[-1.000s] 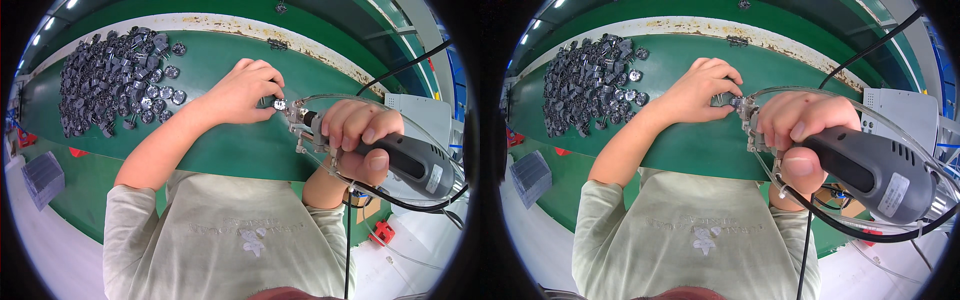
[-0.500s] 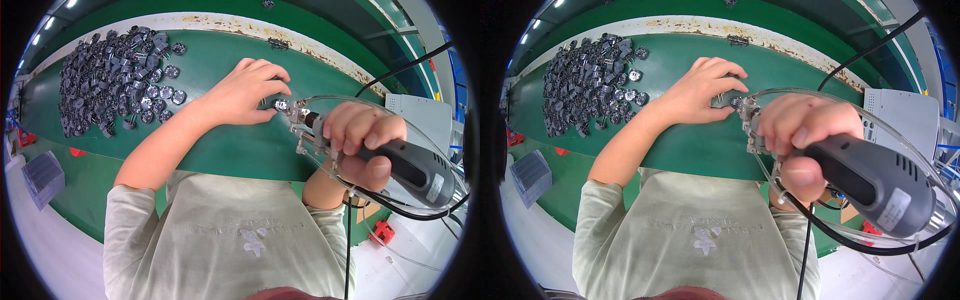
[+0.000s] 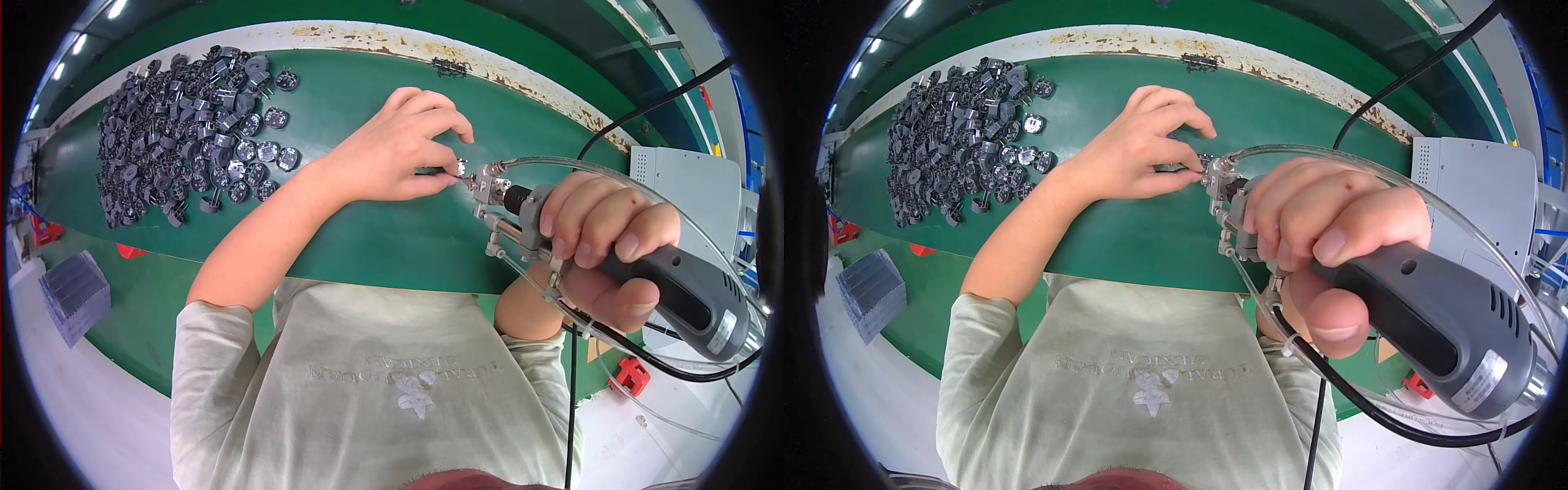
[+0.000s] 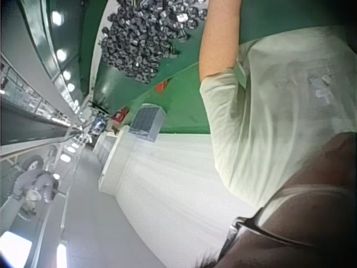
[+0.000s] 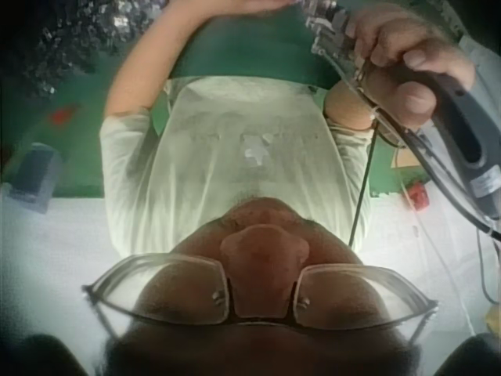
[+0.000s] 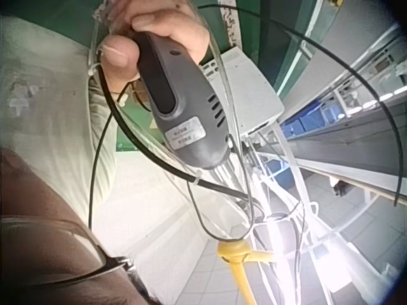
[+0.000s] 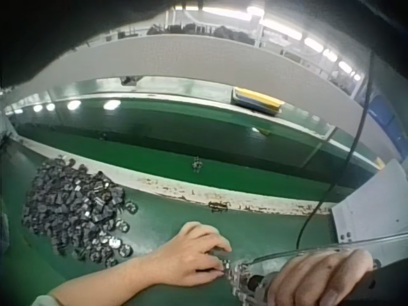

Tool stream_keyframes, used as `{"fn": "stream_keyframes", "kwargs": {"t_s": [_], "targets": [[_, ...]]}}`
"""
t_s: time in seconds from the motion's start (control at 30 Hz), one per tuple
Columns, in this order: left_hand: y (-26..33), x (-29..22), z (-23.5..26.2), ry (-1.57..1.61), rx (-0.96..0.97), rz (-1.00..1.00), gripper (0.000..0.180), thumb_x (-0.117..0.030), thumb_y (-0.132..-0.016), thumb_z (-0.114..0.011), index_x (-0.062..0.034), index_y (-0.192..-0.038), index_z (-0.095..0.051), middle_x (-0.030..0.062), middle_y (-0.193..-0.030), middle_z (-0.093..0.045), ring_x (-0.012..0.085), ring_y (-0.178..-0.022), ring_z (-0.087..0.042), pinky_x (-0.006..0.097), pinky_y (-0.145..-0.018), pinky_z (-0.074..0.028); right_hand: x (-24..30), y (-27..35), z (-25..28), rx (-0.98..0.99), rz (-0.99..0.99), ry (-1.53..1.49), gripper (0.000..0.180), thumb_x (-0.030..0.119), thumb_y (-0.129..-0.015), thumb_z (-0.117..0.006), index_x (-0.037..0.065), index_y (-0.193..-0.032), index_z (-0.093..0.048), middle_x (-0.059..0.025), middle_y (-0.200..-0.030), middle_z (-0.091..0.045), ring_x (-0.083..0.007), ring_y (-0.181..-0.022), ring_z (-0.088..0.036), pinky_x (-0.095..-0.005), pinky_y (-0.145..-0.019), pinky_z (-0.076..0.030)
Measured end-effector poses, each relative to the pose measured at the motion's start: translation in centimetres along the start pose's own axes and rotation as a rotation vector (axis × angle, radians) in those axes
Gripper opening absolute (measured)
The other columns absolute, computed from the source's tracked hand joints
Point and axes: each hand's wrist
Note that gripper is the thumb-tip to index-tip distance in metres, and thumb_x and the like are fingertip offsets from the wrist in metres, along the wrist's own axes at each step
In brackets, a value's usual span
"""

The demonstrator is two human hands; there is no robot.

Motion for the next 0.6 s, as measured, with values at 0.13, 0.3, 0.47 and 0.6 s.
{"fn": "stream_keyframes", "kwargs": {"t_s": [0.13, 0.3, 0.47, 0.6], "targets": [[-0.19, -0.09, 0.08, 0.039, -0.003, 0.006, 0.008, -0.017, -0.078, -0.079, -0.0108, -0.078, -0.075, 0.0003, -0.118, -0.065, 0.0261, -0.12, -0.054, 0.044, -0.107, -0.036, 0.57, 0.04, 0.07, -0.01, -0.003, 0.014, 0.035, 0.042, -0.096, -0.066, 0.009, -0.1, -0.053, -0.0023, -0.07, -0.055, -0.0159, -0.055, -0.056, -0.0329, -0.053, -0.049], [-0.08, 0.15, 0.19, 0.06, -0.008, -0.003, 0.007, -0.014, -0.075, -0.079, -0.0112, -0.08, -0.075, 0.0011, -0.118, -0.065, 0.0271, -0.117, -0.054, 0.044, -0.106, -0.036, 0.44, -0.11, 0.22, 0.004, -0.01, 0.015, 0.036, 0.043, -0.097, -0.065, 0.01, -0.1, -0.053, -0.0021, -0.07, -0.055, -0.0155, -0.055, -0.056, -0.0326, -0.053, -0.049], [-0.16, 0.1, 0.24, 0.059, 0.018, 0.001, 0.007, -0.014, -0.076, -0.079, -0.0112, -0.08, -0.075, 0.0008, -0.118, -0.065, 0.0269, -0.116, -0.054, 0.044, -0.106, -0.035, 0.56, -0.06, 0.21, 0.003, -0.002, 0.034, 0.036, 0.044, -0.097, -0.065, 0.01, -0.1, -0.053, -0.0018, -0.07, -0.055, -0.0151, -0.055, -0.056, -0.0324, -0.052, -0.049], [-0.17, 0.06, 0.24, 0.054, 0.026, 0.012, 0.007, -0.017, -0.08, -0.078, -0.0101, -0.079, -0.075, -0.0003, -0.115, -0.065, 0.0251, -0.117, -0.054, 0.044, -0.108, -0.034, 0.53, -0.03, 0.35, 0.003, -0.007, 0.023, 0.036, 0.044, -0.097, -0.065, 0.01, -0.1, -0.053, -0.0017, -0.07, -0.055, -0.0148, -0.055, -0.056, -0.0323, -0.052, -0.049]]}}
Point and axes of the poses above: each hand's wrist, its own y-axis away from the middle knuckle, its own z-axis out of the back of the hand, x = y × z
